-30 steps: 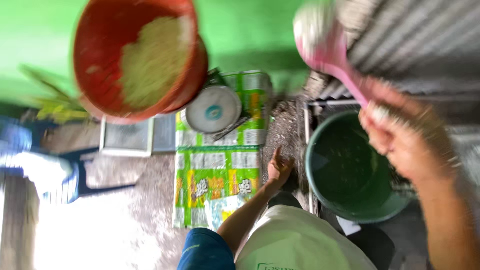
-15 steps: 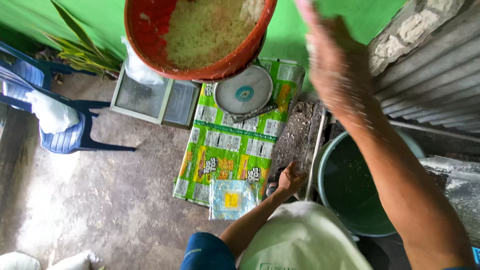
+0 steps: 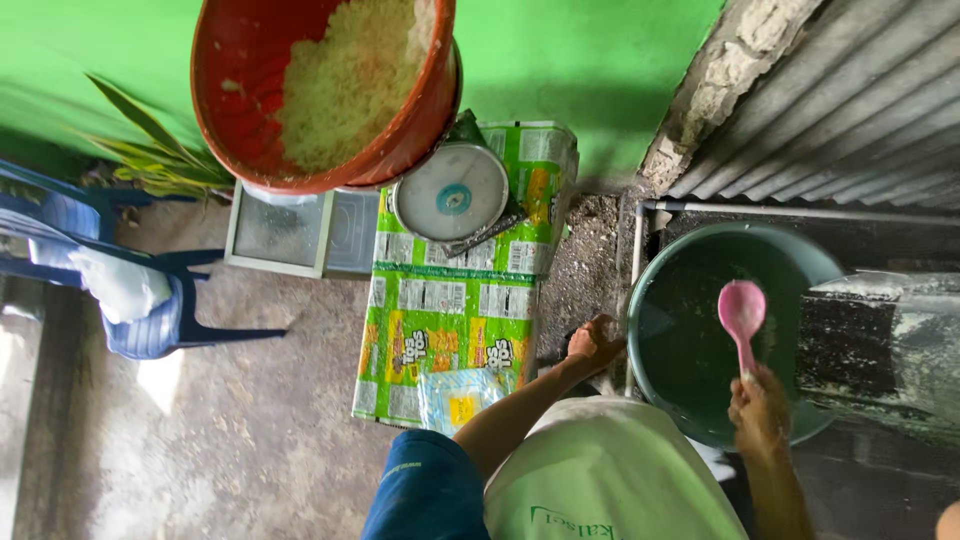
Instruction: The person feeds rice into a motorized grating machine and collects the grated rice in a red bowl. They scoop the grated rice with a pink spoon, weigh it on a hanging scale, and pour it into a plastic bag, repeating the cycle.
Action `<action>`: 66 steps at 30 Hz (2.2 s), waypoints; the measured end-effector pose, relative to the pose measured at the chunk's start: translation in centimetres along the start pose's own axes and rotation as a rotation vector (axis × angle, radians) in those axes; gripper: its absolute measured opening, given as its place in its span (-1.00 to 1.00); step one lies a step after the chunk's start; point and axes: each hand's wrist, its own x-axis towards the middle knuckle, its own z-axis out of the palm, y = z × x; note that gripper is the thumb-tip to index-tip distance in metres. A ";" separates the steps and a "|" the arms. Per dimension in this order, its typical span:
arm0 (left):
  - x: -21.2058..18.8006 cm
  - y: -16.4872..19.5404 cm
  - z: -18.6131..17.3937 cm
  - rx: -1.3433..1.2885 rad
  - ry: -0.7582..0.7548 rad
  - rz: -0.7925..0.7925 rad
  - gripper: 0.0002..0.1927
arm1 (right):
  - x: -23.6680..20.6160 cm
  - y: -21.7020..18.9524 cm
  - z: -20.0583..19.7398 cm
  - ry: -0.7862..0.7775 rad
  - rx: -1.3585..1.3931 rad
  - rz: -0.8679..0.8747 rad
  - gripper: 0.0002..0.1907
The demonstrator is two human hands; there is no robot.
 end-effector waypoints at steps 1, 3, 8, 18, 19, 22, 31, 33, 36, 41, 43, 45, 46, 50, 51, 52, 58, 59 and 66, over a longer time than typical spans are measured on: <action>0.4 0.3 0.3 0.015 0.002 0.013 -0.22 | 0.2 1.9 -1.0 -0.053 0.150 0.043 -0.81; 1.2 0.8 0.4 0.048 0.006 0.005 -0.23 | 0.4 5.1 -2.1 -0.036 0.284 0.118 -0.83; 1.9 2.0 1.3 0.087 -0.030 -0.006 -0.24 | 0.2 9.2 -2.5 0.048 0.375 0.240 -0.84; 4.4 0.4 5.8 0.202 -0.041 0.120 -0.05 | -0.1 11.3 -2.1 -0.008 0.687 0.250 -0.77; 4.8 0.2 6.4 0.208 -0.063 0.122 -0.04 | 0.1 11.2 -2.3 0.026 0.709 0.253 -0.78; 5.6 0.4 8.3 0.250 -0.130 0.084 0.01 | 0.8 10.6 -3.5 0.079 0.832 0.181 -0.87; 6.0 -0.5 11.2 0.147 -0.080 0.193 -0.04 | 6.3 6.5 -7.5 0.319 1.034 0.246 -0.85; 6.0 -1.4 11.3 0.139 -0.104 0.147 -0.05 | 7.6 5.9 -7.8 0.273 1.109 0.190 -0.89; 6.0 -2.7 11.7 0.077 -0.058 0.457 0.03 | 9.7 5.1 -7.7 0.238 1.195 0.169 -0.86; 6.1 -3.7 12.1 -0.058 -0.101 0.246 -0.04 | 13.3 3.3 -6.3 0.363 1.065 0.223 -0.93; 6.3 -3.6 12.0 -0.029 -0.122 0.171 -0.06 | 14.5 2.6 -5.1 0.217 0.905 0.153 -0.97; 6.4 -3.7 11.9 0.064 -0.142 0.091 -0.12 | 15.4 2.0 -3.6 0.204 0.718 0.139 -0.96; 6.4 -3.7 11.8 0.045 -0.142 0.138 -0.11 | 15.7 1.8 -2.8 0.260 0.614 0.159 -0.95; 6.5 -3.7 11.4 -0.003 -0.144 0.215 -0.07 | 15.4 2.0 0.4 0.284 -0.652 -0.179 -0.63; 6.5 -3.7 11.3 -0.010 -0.147 0.210 -0.06 | 15.0 2.5 1.0 0.346 -0.890 -0.464 -0.73; 6.6 -3.7 11.2 0.024 -0.137 0.225 -0.06 | 14.4 3.1 1.6 0.402 -1.122 -0.755 -0.72; 6.7 -3.7 10.8 0.014 -0.146 0.274 -0.05 | 8.0 6.8 1.9 0.004 -1.193 -0.731 -0.54; 6.7 -3.6 10.8 0.011 -0.153 0.253 -0.06 | 6.8 7.4 1.6 -0.052 -1.184 -0.698 -0.56; 6.3 -2.0 10.7 -0.002 -0.116 0.396 -0.03 | 2.5 10.1 -2.1 -0.204 -0.645 -0.859 -0.50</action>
